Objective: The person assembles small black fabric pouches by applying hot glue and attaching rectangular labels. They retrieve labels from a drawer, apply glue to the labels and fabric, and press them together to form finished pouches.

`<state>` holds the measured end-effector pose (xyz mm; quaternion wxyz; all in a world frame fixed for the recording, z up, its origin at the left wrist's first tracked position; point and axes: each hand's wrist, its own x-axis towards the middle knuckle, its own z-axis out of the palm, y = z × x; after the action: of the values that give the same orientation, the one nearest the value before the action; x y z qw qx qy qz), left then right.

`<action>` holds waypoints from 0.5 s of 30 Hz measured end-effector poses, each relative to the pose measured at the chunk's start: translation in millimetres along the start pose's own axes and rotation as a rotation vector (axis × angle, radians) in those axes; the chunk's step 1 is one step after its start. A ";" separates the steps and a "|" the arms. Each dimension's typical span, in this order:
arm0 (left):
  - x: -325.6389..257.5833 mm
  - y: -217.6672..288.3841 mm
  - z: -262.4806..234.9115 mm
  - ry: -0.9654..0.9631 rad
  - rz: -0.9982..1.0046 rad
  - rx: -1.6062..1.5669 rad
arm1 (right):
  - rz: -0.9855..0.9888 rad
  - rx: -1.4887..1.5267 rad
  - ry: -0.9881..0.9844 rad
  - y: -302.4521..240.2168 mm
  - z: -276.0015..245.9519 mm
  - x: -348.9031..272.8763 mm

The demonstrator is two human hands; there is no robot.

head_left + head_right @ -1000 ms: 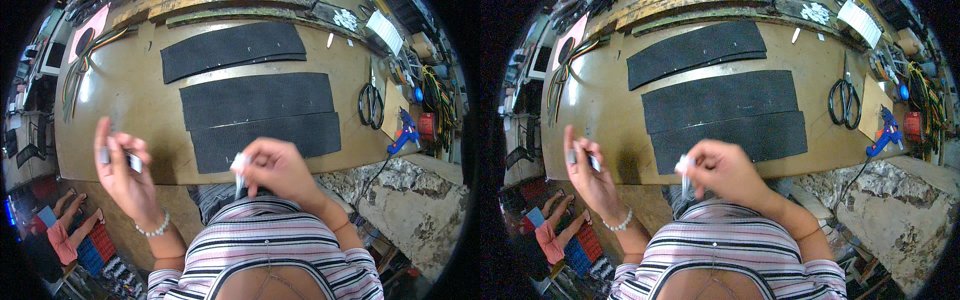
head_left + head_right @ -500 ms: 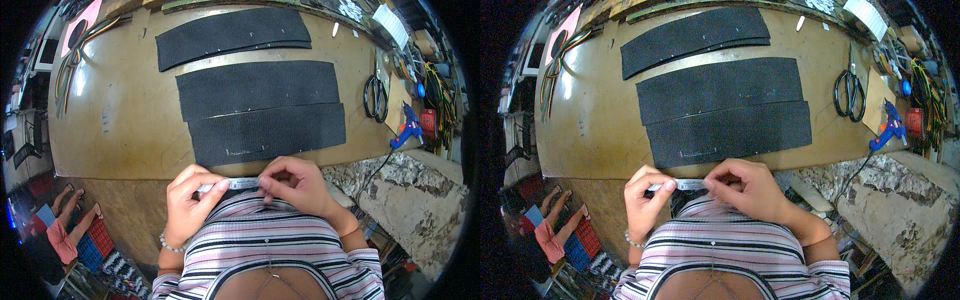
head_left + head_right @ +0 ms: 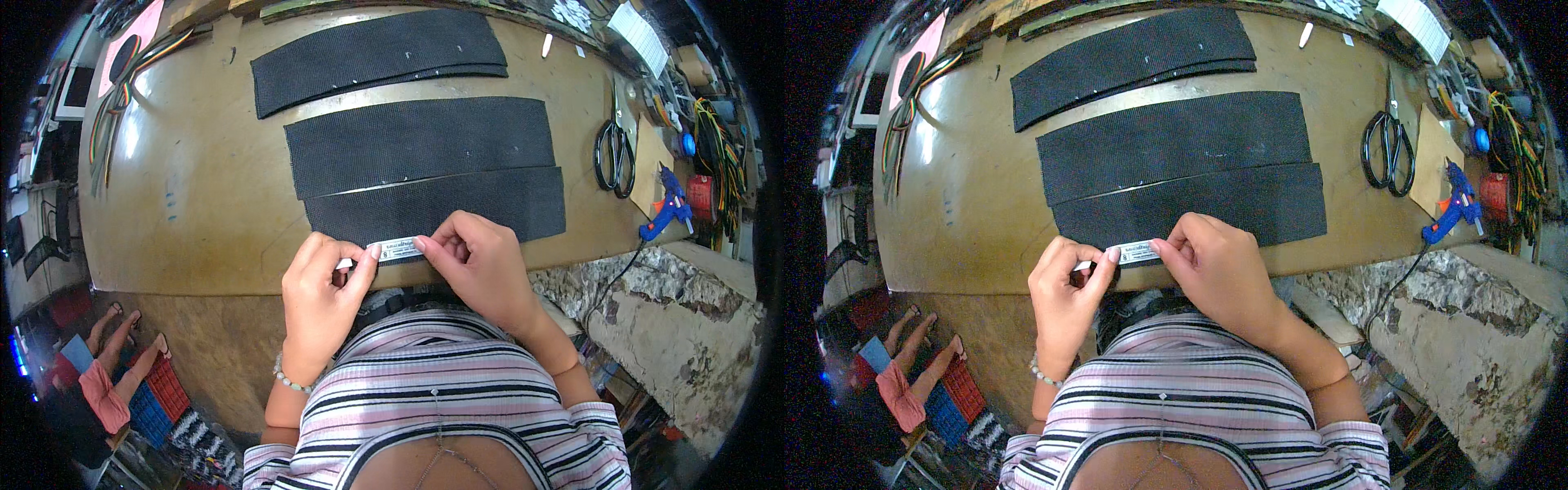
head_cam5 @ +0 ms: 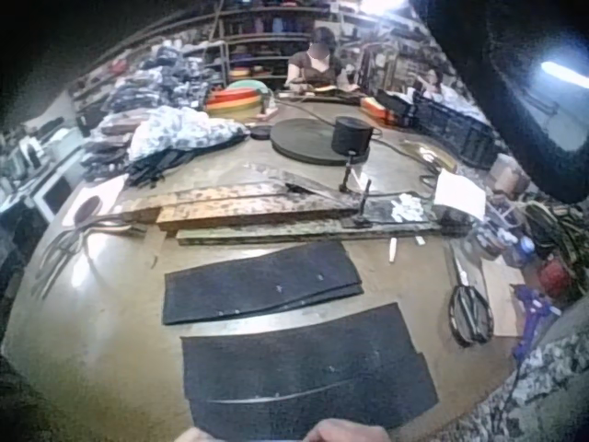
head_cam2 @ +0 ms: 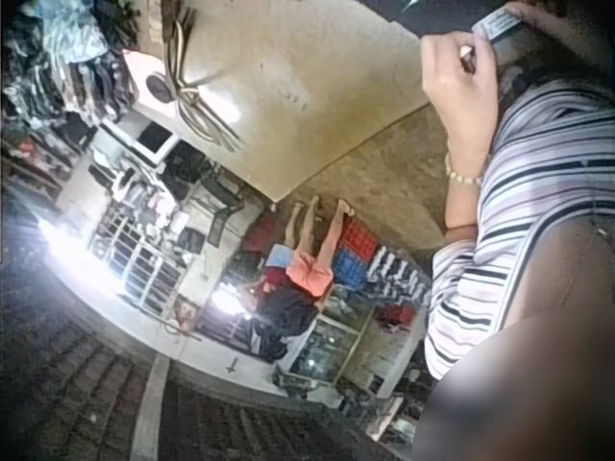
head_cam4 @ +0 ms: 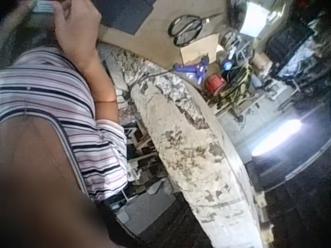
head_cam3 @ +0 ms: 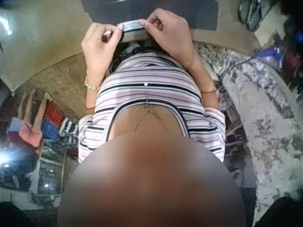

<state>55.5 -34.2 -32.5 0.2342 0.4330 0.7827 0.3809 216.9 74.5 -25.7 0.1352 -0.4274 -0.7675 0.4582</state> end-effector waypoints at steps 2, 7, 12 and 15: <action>0.1 0.9 1.2 0.009 -0.012 -0.010 | -0.001 -0.010 0.002 0.0 1.4 0.3; 0.7 2.8 3.0 0.028 -0.002 -0.006 | -0.041 -0.015 0.022 3.0 3.3 -0.3; 0.0 2.5 3.7 0.027 0.004 0.023 | -0.088 -0.022 0.037 3.9 4.1 -1.6; 0.3 2.4 4.3 0.038 0.045 0.044 | -0.041 0.013 0.041 4.3 2.0 0.0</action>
<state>59.6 -31.5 -33.2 0.2011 0.4482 0.7852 0.3769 218.0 74.2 -30.3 0.1632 -0.4201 -0.7701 0.4514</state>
